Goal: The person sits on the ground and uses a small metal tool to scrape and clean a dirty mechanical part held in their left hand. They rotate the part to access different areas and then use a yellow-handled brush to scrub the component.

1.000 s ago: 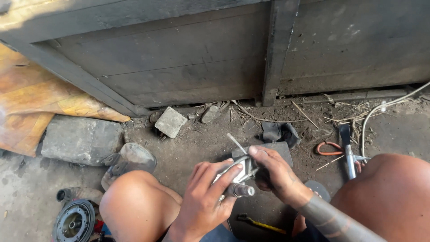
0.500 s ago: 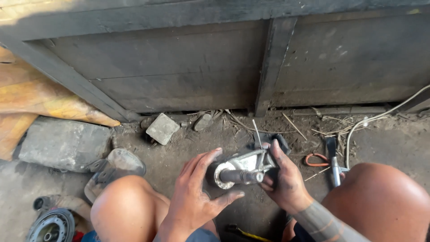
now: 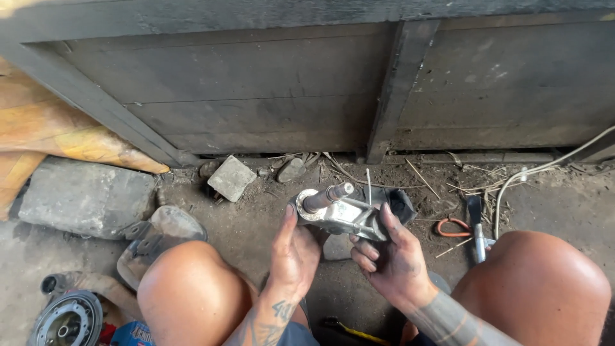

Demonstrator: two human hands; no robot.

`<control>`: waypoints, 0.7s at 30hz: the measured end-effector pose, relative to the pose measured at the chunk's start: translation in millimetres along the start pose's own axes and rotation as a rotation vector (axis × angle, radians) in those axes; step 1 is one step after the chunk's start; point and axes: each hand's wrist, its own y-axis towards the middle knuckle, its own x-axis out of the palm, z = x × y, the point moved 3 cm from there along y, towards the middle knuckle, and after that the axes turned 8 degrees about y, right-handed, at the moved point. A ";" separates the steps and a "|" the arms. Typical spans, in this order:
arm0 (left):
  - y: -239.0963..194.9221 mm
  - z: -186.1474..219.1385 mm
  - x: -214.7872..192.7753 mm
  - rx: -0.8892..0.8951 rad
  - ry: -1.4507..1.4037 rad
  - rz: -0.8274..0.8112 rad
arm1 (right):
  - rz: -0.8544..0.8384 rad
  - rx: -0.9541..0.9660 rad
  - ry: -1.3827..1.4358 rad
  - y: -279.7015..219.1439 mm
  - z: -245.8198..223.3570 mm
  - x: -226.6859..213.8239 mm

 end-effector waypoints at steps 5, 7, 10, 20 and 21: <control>4.7 -8.5 -5.5 0.212 0.008 0.077 | -0.017 0.008 0.055 -16.7 10.2 22.4; 3.8 -7.7 2.0 0.154 -0.066 0.020 | -0.042 0.024 0.067 -15.1 15.6 11.7; 14.4 -11.0 3.8 0.158 -0.178 -0.070 | -0.083 0.054 0.013 -7.9 23.8 3.0; 41.5 28.9 -14.8 0.515 0.016 0.113 | 0.069 -0.208 -0.807 23.4 -4.7 -10.1; 35.0 36.7 -15.0 0.514 0.022 0.108 | 0.070 -0.213 -0.799 15.8 -15.5 -1.8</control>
